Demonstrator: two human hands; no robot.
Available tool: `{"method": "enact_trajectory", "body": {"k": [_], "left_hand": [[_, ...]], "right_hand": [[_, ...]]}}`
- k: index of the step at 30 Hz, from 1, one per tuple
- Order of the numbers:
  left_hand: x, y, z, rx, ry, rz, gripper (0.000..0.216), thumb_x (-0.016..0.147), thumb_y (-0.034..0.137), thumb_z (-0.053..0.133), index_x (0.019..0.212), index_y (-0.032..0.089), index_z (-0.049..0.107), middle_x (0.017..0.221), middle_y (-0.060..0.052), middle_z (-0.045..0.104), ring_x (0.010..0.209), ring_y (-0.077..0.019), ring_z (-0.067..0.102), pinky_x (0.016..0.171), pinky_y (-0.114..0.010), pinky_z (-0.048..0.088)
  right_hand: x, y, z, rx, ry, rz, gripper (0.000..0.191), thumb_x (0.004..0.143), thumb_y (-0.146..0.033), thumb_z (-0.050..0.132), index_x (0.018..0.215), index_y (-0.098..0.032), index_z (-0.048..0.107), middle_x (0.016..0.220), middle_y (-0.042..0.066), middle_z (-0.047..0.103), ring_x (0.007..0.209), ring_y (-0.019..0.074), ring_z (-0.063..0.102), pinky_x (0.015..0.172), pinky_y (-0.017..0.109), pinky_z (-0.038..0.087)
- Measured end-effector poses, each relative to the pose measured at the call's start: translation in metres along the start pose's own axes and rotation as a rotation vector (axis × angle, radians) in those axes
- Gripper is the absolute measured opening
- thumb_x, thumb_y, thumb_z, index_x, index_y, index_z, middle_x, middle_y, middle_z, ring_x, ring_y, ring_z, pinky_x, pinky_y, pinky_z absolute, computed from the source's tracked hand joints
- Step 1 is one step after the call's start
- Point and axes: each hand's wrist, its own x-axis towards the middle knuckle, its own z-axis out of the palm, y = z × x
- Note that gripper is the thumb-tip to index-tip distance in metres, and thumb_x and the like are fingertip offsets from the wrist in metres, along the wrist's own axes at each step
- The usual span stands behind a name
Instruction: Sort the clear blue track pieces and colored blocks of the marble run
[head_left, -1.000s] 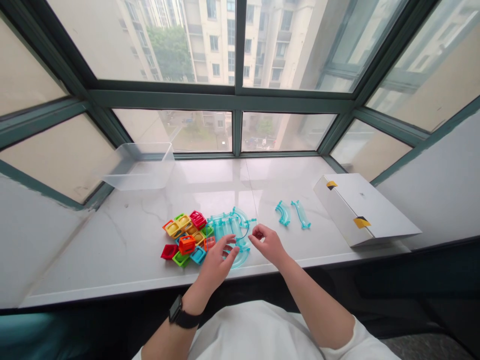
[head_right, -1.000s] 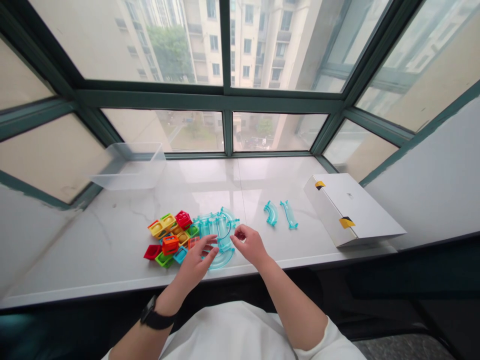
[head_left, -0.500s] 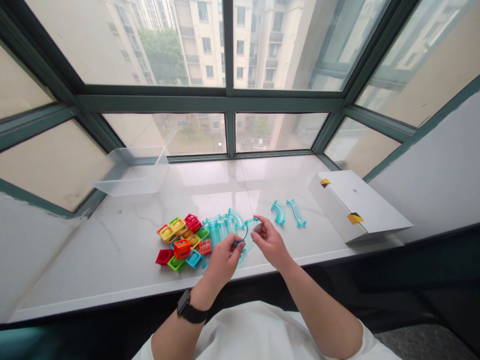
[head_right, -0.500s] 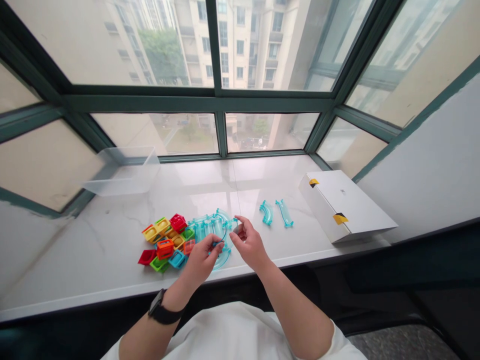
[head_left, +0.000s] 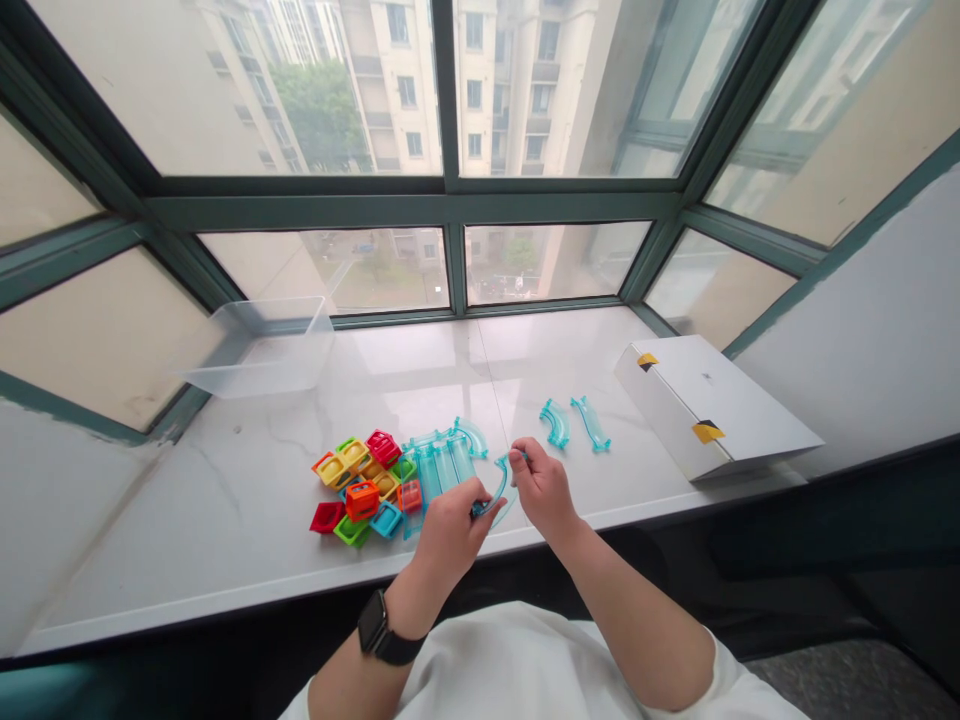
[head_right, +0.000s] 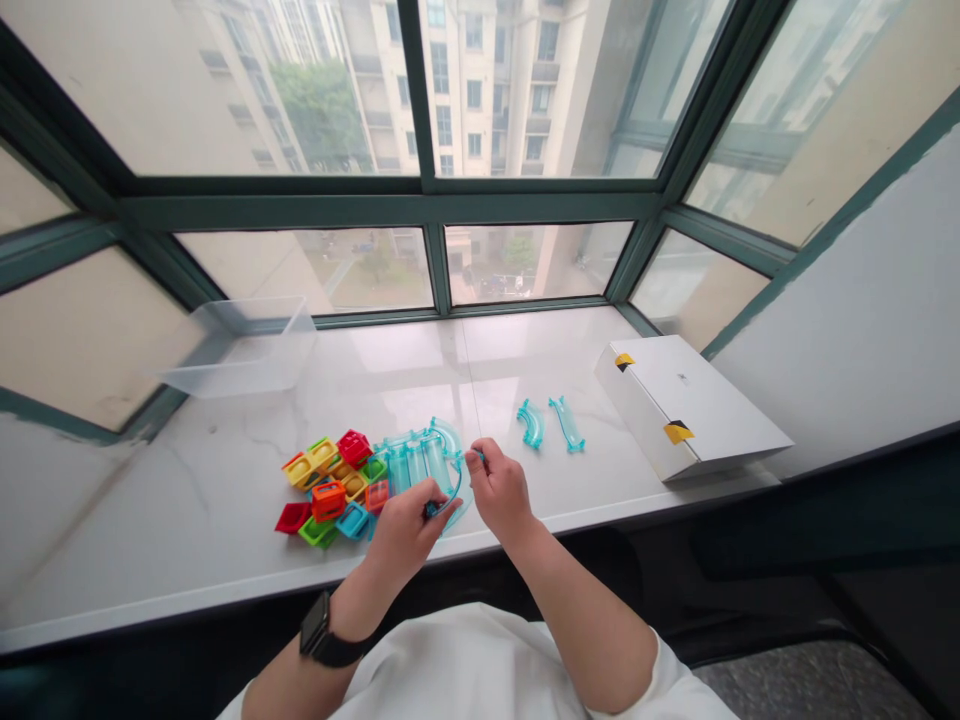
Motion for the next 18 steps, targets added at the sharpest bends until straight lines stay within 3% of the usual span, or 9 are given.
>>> {"method": "enact_trajectory", "body": {"k": [3,5,7,10,14,16,18], "left_hand": [[0.000,-0.001,-0.001,-0.007,-0.007,-0.003,0.036,0.097,0.051,0.062,0.075,0.022,0.059,0.065,0.000,0.061,0.057,-0.0154,0.051,0.059,-0.028,0.037],[0.001,-0.002,-0.002,-0.015,0.001,-0.017,0.036,0.098,0.051,0.059,0.076,0.022,0.058,0.064,0.002,0.058,0.056,-0.0146,0.048,0.059,-0.027,0.036],[0.002,-0.003,-0.003,-0.030,0.013,-0.033,0.037,0.100,0.052,0.057,0.077,0.022,0.059,0.062,0.003,0.057,0.055,-0.0141,0.047,0.058,-0.027,0.036],[0.004,-0.002,-0.004,-0.033,-0.001,-0.036,0.037,0.100,0.053,0.056,0.080,0.023,0.063,0.063,0.002,0.061,0.055,-0.0150,0.050,0.058,-0.028,0.039],[0.006,0.000,-0.002,-0.030,-0.074,0.029,0.037,0.106,0.047,0.046,0.100,0.023,0.073,0.085,-0.006,0.075,0.077,-0.0209,0.067,0.071,-0.031,0.050],[0.006,0.001,0.001,-0.072,-0.101,0.061,0.037,0.108,0.042,0.042,0.116,0.024,0.073,0.103,-0.008,0.078,0.093,-0.0228,0.071,0.083,-0.034,0.053],[0.006,0.001,0.005,-0.115,-0.143,0.068,0.034,0.107,0.040,0.047,0.126,0.024,0.070,0.110,-0.008,0.078,0.096,-0.0224,0.072,0.088,-0.034,0.055]], "right_hand": [[0.000,0.003,-0.002,0.058,-0.006,-0.056,0.046,0.108,-0.056,0.037,0.100,-0.023,0.068,0.061,-0.001,0.060,0.059,0.0169,0.061,0.065,0.027,0.049],[0.000,0.004,-0.004,0.116,-0.041,-0.077,0.044,0.109,-0.052,0.037,0.114,-0.022,0.069,0.065,0.000,0.063,0.063,0.0173,0.064,0.070,0.028,0.052],[-0.003,0.003,-0.005,0.123,-0.094,-0.093,0.043,0.106,-0.049,0.046,0.135,-0.022,0.062,0.070,-0.001,0.063,0.067,0.0175,0.065,0.074,0.029,0.053],[-0.007,0.003,-0.004,0.069,-0.145,-0.088,0.060,0.101,-0.043,0.055,0.156,-0.022,0.045,0.068,-0.005,0.058,0.062,0.0162,0.060,0.070,0.027,0.052],[-0.006,0.008,-0.008,-0.024,-0.078,-0.041,0.059,0.101,-0.038,0.048,0.157,-0.019,0.048,0.060,-0.007,0.048,0.053,0.0146,0.049,0.061,0.026,0.048],[-0.002,0.013,-0.014,-0.067,-0.039,-0.018,0.057,0.102,-0.038,0.046,0.155,-0.018,0.052,0.058,-0.007,0.045,0.052,0.0144,0.046,0.058,0.025,0.046],[0.001,0.018,-0.020,-0.090,-0.027,-0.004,0.056,0.103,-0.038,0.044,0.154,-0.018,0.054,0.057,-0.007,0.044,0.051,0.0144,0.044,0.057,0.025,0.045]]}}
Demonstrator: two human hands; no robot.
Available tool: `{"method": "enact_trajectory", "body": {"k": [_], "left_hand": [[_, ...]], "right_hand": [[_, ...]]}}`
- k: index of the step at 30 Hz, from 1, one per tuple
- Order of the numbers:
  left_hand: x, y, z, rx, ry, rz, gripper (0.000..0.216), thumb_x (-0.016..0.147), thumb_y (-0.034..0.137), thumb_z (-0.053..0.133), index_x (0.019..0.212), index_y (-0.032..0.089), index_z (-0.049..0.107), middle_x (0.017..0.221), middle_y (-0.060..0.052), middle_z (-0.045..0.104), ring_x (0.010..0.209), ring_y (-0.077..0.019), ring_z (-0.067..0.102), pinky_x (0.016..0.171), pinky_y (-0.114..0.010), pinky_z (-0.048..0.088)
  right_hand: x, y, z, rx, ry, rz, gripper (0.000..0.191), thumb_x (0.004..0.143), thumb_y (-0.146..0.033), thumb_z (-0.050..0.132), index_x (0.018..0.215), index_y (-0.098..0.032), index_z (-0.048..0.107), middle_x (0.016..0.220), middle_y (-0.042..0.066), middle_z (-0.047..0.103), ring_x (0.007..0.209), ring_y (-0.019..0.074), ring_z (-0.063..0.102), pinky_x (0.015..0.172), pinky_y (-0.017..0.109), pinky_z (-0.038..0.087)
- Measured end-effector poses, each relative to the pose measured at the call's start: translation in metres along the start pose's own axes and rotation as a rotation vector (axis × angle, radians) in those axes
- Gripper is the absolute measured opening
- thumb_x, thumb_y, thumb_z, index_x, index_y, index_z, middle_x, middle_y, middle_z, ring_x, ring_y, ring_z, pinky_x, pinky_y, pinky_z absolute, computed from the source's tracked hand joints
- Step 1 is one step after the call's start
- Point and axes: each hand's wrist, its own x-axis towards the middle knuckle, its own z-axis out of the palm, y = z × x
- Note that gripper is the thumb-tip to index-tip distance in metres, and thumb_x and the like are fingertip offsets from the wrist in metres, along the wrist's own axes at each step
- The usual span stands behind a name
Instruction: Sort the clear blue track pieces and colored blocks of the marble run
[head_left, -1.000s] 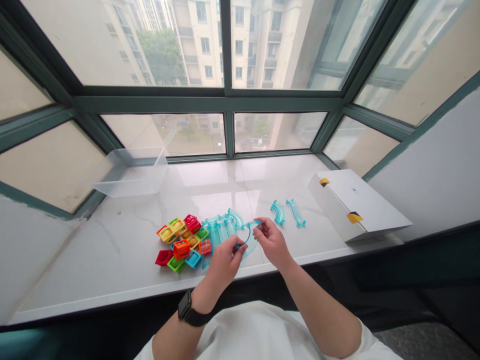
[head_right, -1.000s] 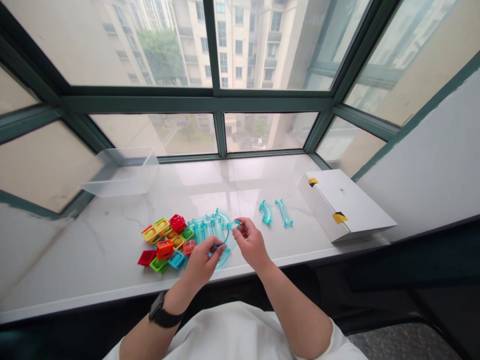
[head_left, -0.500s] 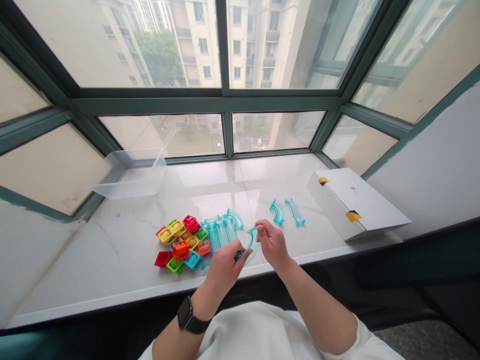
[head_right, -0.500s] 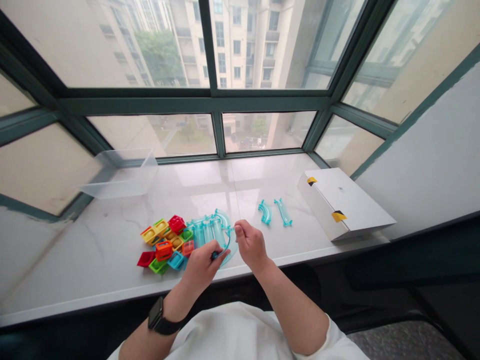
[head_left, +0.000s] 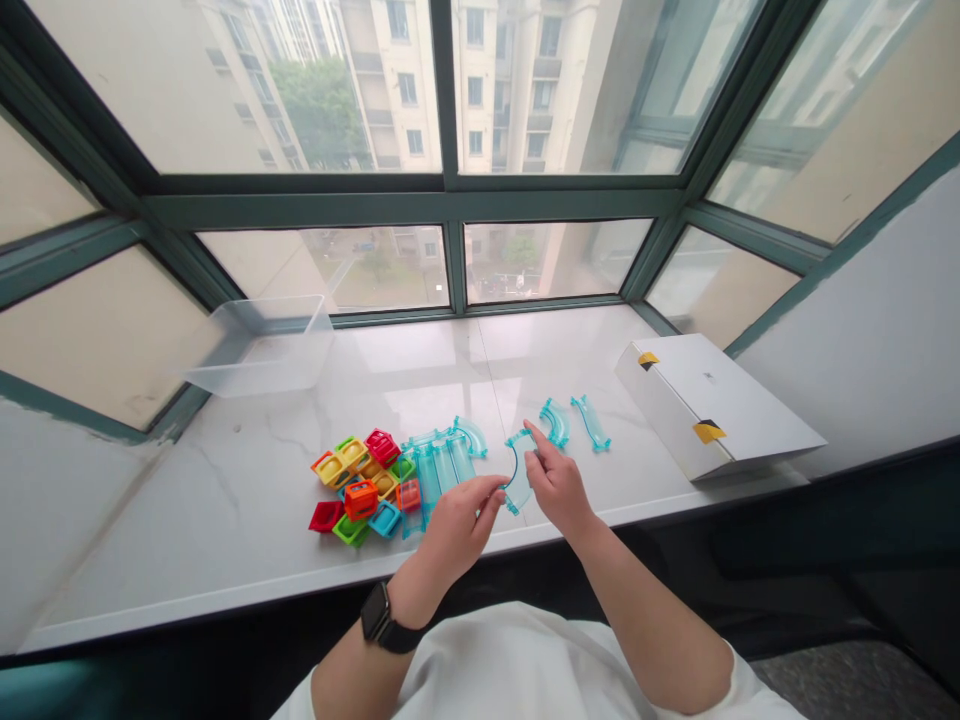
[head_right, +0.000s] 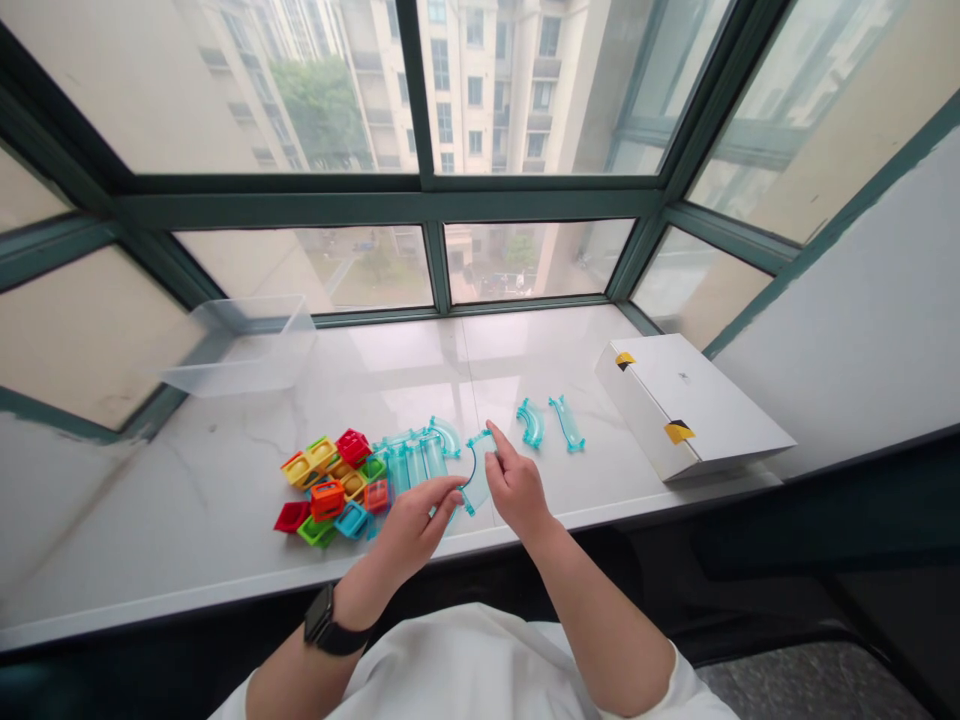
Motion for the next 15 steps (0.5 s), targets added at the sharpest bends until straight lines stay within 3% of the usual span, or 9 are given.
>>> {"method": "enact_trajectory", "body": {"k": [5,9,12,15], "left_hand": [[0.007,-0.004,0.013,-0.082,-0.049,-0.028,0.027,0.102,0.037,0.058,0.120,0.024,0.073,0.102,-0.006,0.079,0.085,-0.0195,0.072,0.084,-0.032,0.056],[0.019,-0.003,0.020,-0.120,0.000,-0.086,0.023,0.100,0.035,0.061,0.114,0.023,0.074,0.095,-0.005,0.079,0.082,-0.0185,0.071,0.080,-0.031,0.056],[0.027,-0.002,0.025,-0.148,0.029,-0.104,0.023,0.099,0.035,0.061,0.114,0.023,0.074,0.098,-0.004,0.079,0.081,-0.0179,0.071,0.079,-0.030,0.056],[0.034,-0.002,0.033,-0.166,0.040,-0.105,0.022,0.099,0.035,0.061,0.113,0.024,0.074,0.098,-0.004,0.079,0.081,-0.0175,0.071,0.079,-0.030,0.056]], "right_hand": [[-0.002,0.015,-0.011,0.043,0.000,-0.003,0.053,0.106,-0.042,0.045,0.153,-0.020,0.054,0.062,-0.005,0.053,0.059,0.0159,0.055,0.067,0.028,0.051],[-0.011,0.028,-0.018,0.165,0.012,-0.090,0.057,0.105,-0.043,0.051,0.158,-0.025,0.042,0.086,0.001,0.067,0.078,0.0183,0.066,0.080,0.033,0.058],[-0.017,0.035,-0.025,0.195,-0.039,-0.200,0.046,0.101,-0.041,0.061,0.146,-0.029,0.057,0.106,0.006,0.070,0.086,0.0187,0.068,0.081,0.034,0.061],[-0.021,0.039,-0.032,0.175,-0.090,-0.272,0.030,0.098,-0.037,0.068,0.126,-0.029,0.071,0.110,0.007,0.069,0.085,0.0182,0.068,0.079,0.034,0.062]]}}
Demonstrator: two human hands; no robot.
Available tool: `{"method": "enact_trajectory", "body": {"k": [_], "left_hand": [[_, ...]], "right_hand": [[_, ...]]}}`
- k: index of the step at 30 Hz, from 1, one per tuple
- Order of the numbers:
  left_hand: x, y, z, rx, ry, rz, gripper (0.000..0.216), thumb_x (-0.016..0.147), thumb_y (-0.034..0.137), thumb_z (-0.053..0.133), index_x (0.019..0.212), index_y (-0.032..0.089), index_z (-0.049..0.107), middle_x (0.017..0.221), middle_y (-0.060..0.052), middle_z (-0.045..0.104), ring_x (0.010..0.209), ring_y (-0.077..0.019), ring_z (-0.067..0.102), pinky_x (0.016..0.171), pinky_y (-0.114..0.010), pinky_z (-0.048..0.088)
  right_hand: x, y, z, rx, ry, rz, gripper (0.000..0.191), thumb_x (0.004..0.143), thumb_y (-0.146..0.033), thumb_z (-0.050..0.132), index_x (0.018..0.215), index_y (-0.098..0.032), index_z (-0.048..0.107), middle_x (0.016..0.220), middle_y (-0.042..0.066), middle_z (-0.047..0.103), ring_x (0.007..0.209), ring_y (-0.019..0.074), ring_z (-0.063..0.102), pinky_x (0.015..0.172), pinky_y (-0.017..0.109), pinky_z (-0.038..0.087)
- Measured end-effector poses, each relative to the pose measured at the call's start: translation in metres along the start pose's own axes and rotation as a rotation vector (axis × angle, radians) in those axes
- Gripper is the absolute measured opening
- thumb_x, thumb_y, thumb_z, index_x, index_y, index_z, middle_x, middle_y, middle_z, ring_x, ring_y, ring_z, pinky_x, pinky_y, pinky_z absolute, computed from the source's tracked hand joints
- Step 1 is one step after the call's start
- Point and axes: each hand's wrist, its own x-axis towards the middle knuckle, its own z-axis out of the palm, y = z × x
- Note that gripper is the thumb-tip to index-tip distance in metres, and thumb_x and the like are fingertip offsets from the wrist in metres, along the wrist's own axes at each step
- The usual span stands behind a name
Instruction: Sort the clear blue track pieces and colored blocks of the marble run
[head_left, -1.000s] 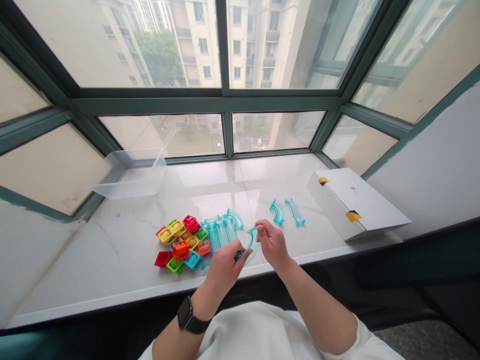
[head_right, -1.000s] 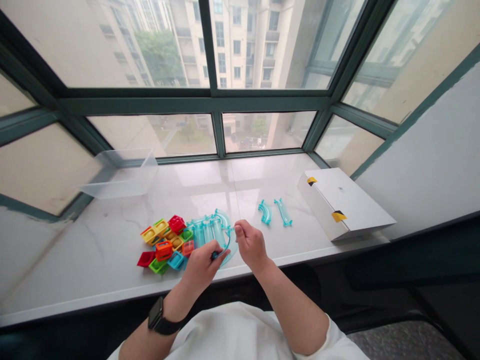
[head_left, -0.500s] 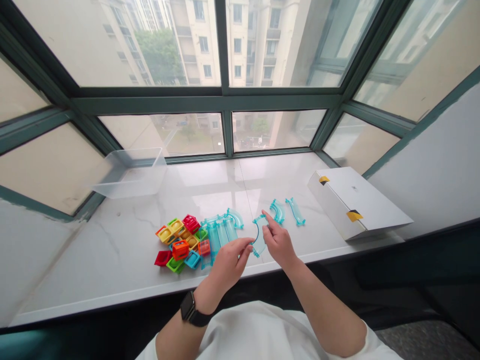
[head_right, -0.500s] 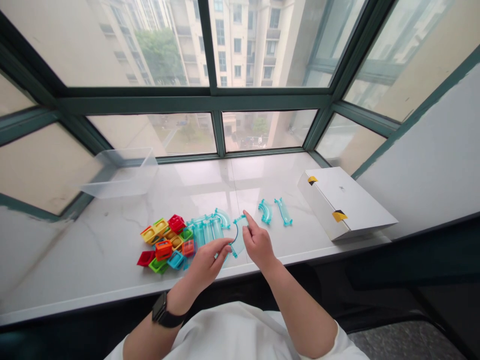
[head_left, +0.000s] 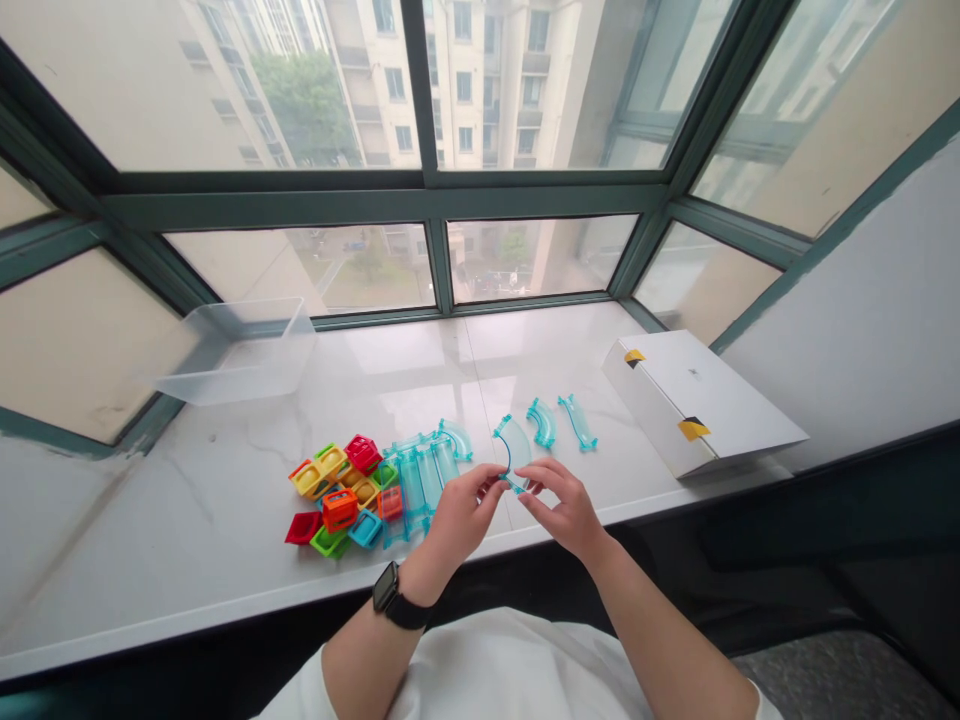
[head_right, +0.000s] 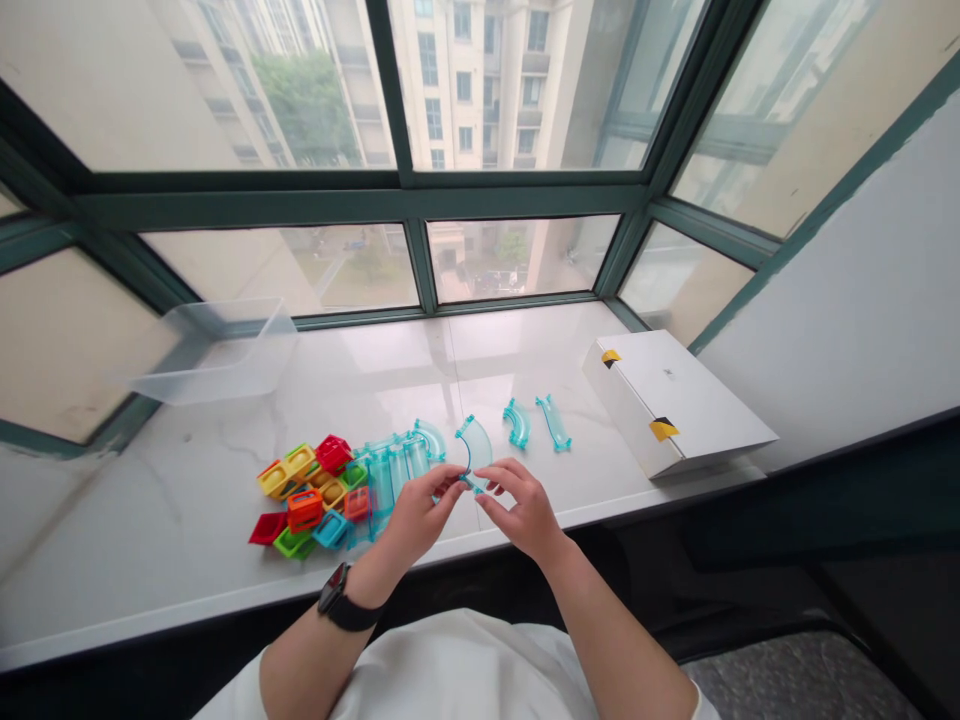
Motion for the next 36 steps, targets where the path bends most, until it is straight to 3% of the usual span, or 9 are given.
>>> {"method": "enact_trajectory", "body": {"k": [8,12,17,21,26,31,36], "left_hand": [[0.026,0.002,0.033,-0.063,-0.015,-0.012,0.022,0.099,0.039,0.062,0.112,0.025,0.074,0.098,-0.003,0.079,0.082,-0.0180,0.071,0.081,-0.032,0.058],[0.043,0.001,0.055,-0.163,-0.030,-0.020,0.030,0.100,0.041,0.061,0.125,0.026,0.066,0.103,-0.003,0.077,0.080,-0.0160,0.069,0.076,-0.030,0.057],[0.061,-0.034,0.094,-0.159,0.021,-0.079,0.037,0.100,0.038,0.059,0.135,0.024,0.055,0.116,-0.008,0.070,0.087,-0.0172,0.068,0.077,-0.033,0.058],[0.078,-0.073,0.118,-0.064,0.151,-0.057,0.039,0.096,0.028,0.061,0.133,0.021,0.054,0.122,-0.011,0.063,0.102,-0.0213,0.066,0.088,-0.040,0.058],[0.101,-0.101,0.132,0.033,0.309,0.058,0.045,0.096,0.024,0.059,0.139,0.022,0.047,0.126,-0.012,0.057,0.102,-0.0212,0.064,0.093,-0.043,0.057],[0.109,-0.107,0.137,0.148,0.242,0.174,0.042,0.098,0.023,0.057,0.139,0.021,0.048,0.126,-0.012,0.060,0.109,-0.0244,0.063,0.101,-0.047,0.055],[0.109,-0.105,0.136,0.186,0.230,0.165,0.039,0.100,0.026,0.057,0.138,0.022,0.049,0.126,-0.013,0.063,0.108,-0.0254,0.065,0.099,-0.047,0.056]], "right_hand": [[-0.007,0.020,-0.012,-0.067,0.134,0.004,0.015,0.099,-0.026,0.067,0.111,-0.026,0.076,0.102,0.006,0.072,0.086,0.0191,0.069,0.080,0.034,0.061],[-0.010,0.036,-0.022,-0.160,0.276,0.013,0.011,0.100,-0.024,0.066,0.105,-0.026,0.075,0.099,0.005,0.071,0.083,0.0192,0.067,0.080,0.036,0.059],[-0.007,0.059,-0.039,-0.278,0.434,0.047,0.010,0.101,-0.026,0.064,0.106,-0.025,0.073,0.098,0.006,0.069,0.085,0.0207,0.066,0.079,0.038,0.058],[-0.001,0.087,-0.046,-0.333,0.483,0.055,0.012,0.101,-0.025,0.061,0.107,-0.024,0.071,0.098,0.006,0.067,0.082,0.0195,0.064,0.077,0.036,0.057],[0.008,0.122,-0.033,-0.367,0.460,0.041,0.012,0.099,-0.021,0.059,0.106,-0.023,0.069,0.095,0.005,0.066,0.076,0.0183,0.060,0.075,0.036,0.056],[0.021,0.140,-0.013,-0.386,0.455,0.016,0.015,0.099,-0.020,0.057,0.107,-0.023,0.069,0.096,0.006,0.067,0.083,0.0202,0.062,0.077,0.036,0.057],[0.025,0.153,-0.003,-0.416,0.434,-0.009,0.018,0.099,-0.019,0.057,0.110,-0.023,0.071,0.098,0.008,0.066,0.095,0.0233,0.064,0.088,0.041,0.057]]}}
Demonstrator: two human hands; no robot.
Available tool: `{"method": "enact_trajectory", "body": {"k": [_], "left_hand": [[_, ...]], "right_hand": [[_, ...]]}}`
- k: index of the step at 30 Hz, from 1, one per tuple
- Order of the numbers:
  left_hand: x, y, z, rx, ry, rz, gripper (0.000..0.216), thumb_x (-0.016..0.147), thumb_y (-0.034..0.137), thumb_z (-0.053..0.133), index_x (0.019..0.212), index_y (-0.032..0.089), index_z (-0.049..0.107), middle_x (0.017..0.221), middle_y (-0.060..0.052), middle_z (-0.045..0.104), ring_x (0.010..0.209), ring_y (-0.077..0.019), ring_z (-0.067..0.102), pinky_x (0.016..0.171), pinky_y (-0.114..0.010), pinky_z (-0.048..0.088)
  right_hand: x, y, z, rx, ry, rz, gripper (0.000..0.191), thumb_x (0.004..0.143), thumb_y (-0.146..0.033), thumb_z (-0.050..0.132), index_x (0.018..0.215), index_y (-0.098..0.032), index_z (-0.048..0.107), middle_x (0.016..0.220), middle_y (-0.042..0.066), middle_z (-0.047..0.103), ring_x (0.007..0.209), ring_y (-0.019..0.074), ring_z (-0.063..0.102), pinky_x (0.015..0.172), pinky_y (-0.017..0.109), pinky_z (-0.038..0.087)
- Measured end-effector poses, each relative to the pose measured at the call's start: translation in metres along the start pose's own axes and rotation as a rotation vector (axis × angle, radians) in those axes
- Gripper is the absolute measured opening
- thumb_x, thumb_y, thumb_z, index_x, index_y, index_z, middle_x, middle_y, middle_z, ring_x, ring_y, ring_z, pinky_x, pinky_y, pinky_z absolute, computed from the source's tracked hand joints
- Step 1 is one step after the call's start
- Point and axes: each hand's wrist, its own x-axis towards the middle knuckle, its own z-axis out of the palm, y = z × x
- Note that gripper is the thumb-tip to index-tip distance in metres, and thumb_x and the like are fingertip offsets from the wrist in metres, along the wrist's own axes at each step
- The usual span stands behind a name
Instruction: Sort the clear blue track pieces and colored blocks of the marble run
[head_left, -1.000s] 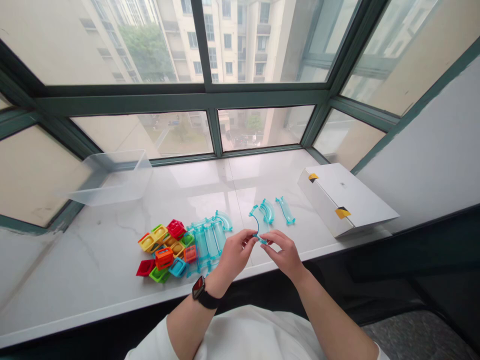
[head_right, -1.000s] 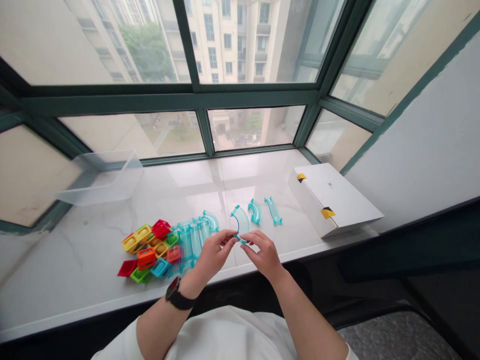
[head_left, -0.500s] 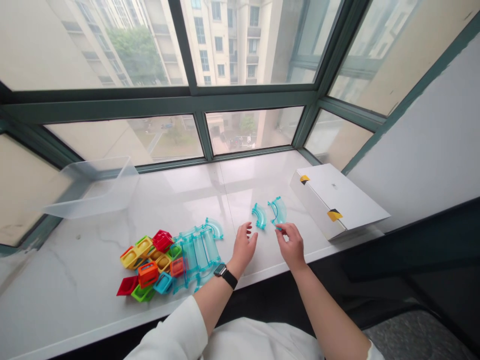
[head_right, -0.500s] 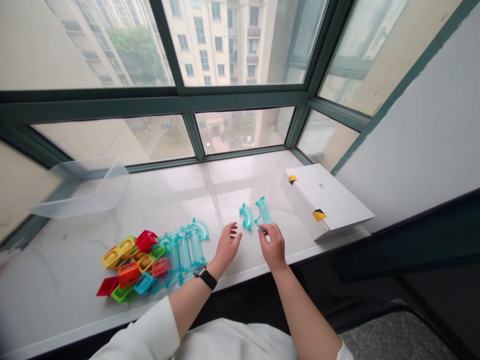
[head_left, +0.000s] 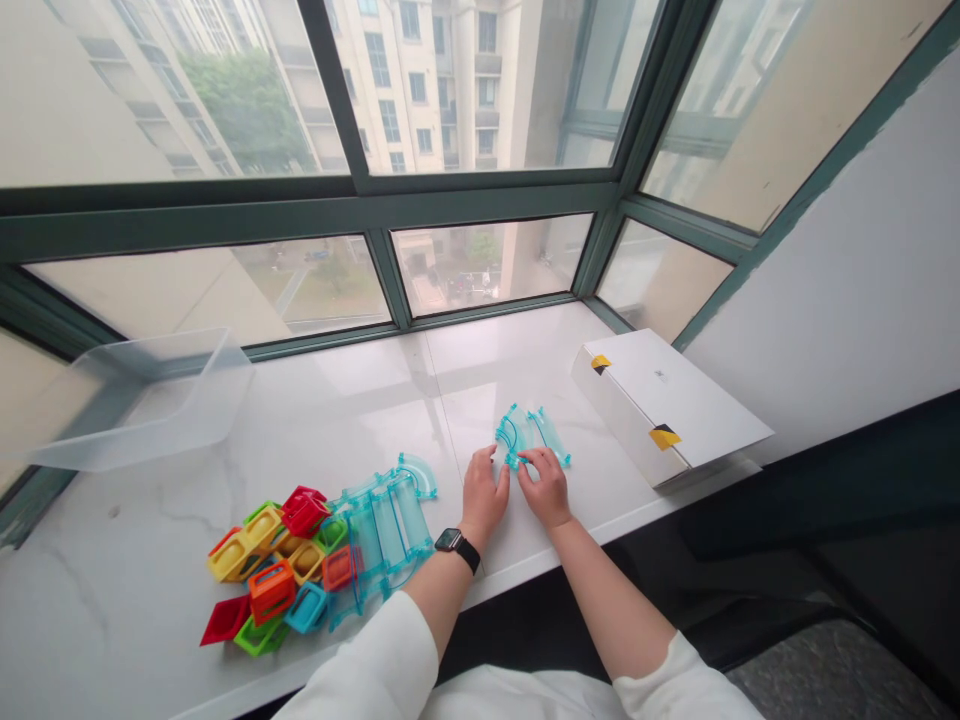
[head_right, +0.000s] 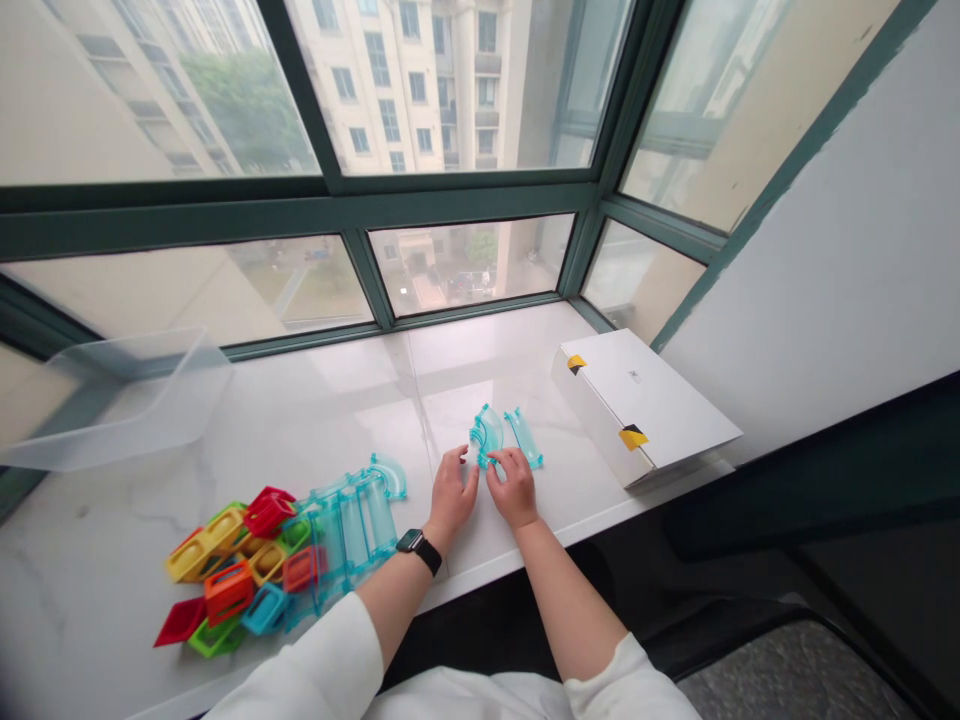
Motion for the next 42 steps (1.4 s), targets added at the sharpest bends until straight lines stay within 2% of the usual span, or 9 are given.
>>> {"method": "enact_trajectory", "body": {"k": [9,32,42], "left_hand": [[0.003,0.004,-0.002,0.026,-0.027,0.001,0.026,0.102,0.026,0.053,0.128,0.024,0.057,0.119,-0.010,0.067,0.108,-0.0252,0.067,0.096,-0.046,0.056],[0.003,0.008,-0.005,0.076,-0.073,-0.004,0.024,0.102,0.025,0.052,0.125,0.025,0.061,0.119,-0.009,0.067,0.112,-0.0262,0.064,0.099,-0.046,0.053],[0.003,0.010,-0.005,0.083,-0.082,-0.012,0.024,0.102,0.024,0.053,0.125,0.026,0.060,0.119,-0.009,0.067,0.112,-0.0265,0.064,0.099,-0.046,0.052]], "right_hand": [[0.000,0.002,0.004,-0.071,-0.017,-0.048,0.027,0.099,-0.018,0.056,0.120,-0.024,0.073,0.096,0.008,0.066,0.095,0.0247,0.064,0.089,0.042,0.057],[-0.004,0.007,0.006,-0.087,-0.053,-0.039,0.029,0.098,-0.018,0.057,0.121,-0.023,0.072,0.100,0.008,0.065,0.097,0.0247,0.062,0.092,0.043,0.055],[-0.004,0.006,0.006,-0.082,-0.047,-0.037,0.030,0.096,-0.017,0.057,0.122,-0.023,0.071,0.097,0.007,0.062,0.094,0.0247,0.061,0.088,0.043,0.056]]}}
